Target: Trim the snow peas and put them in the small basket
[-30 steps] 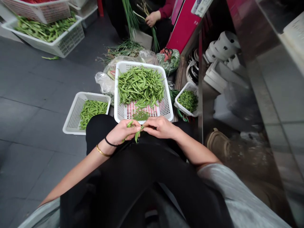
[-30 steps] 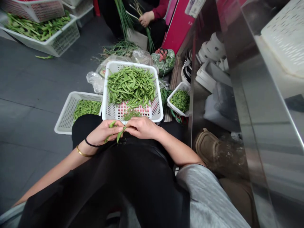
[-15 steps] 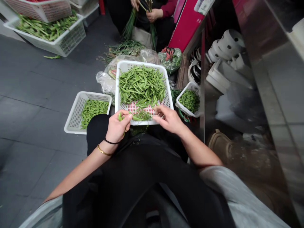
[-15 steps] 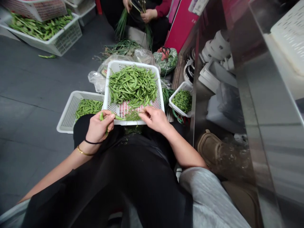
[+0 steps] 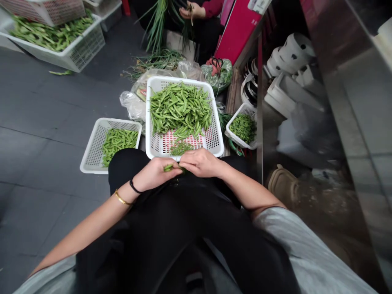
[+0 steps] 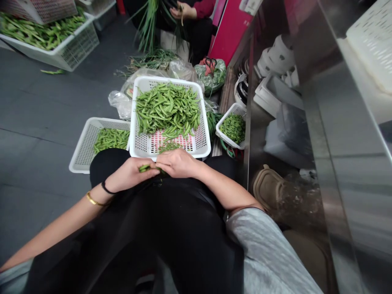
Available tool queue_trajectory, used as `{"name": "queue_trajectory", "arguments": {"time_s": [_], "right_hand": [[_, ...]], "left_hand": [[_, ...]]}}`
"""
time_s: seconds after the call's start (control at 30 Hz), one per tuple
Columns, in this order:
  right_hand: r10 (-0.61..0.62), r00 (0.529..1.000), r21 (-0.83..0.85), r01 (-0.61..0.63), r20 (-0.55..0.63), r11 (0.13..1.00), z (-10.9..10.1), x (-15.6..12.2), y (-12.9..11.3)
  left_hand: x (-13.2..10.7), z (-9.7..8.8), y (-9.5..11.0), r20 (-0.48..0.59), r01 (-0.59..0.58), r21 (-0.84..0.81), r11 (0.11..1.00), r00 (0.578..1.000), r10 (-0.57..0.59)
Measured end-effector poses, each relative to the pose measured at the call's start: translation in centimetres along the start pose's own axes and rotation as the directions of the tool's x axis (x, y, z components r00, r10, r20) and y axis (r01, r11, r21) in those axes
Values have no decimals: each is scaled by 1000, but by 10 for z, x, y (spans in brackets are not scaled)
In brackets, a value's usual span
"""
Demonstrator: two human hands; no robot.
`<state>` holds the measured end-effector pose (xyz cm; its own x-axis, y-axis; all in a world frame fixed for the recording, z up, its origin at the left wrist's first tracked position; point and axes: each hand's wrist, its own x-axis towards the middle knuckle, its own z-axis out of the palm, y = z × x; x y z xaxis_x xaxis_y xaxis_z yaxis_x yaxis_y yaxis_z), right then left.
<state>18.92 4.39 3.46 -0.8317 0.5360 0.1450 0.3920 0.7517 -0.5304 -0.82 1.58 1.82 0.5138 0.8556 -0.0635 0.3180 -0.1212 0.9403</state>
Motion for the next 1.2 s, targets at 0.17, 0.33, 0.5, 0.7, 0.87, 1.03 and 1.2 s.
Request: {"name": "queue_trajectory", "arguments": {"time_s": [0.17,0.33,0.5,0.7,0.87,1.03,1.2], "right_hand": [[274,953,390,-206,-127,897,3,15,10],[253,961,787,-239,110,569,7,33,26],[330,936,762,-301,122,573,11,18,58],[585,747,-275,-518,316,810,11,10,140],[683,686,-618,-429,251,658,31,38,181],[633,750,-581,-432,193,690,24,36,170],[239,959,-242,-270,-152,932,20,-1,93]], "left_hand": [[22,0,-12,-231,27,-176,984,971,-68],[32,-22,-14,-158,-52,-152,987,987,28],[23,-43,-31,-487,-179,-354,918,873,-17],[27,-59,-45,-340,-234,-867,439,923,-180],[30,-31,-45,-114,-41,-970,241,948,-296],[25,-10,-48,81,141,-975,173,945,-318],[30,3,-42,196,319,-913,255,889,-413]]}}
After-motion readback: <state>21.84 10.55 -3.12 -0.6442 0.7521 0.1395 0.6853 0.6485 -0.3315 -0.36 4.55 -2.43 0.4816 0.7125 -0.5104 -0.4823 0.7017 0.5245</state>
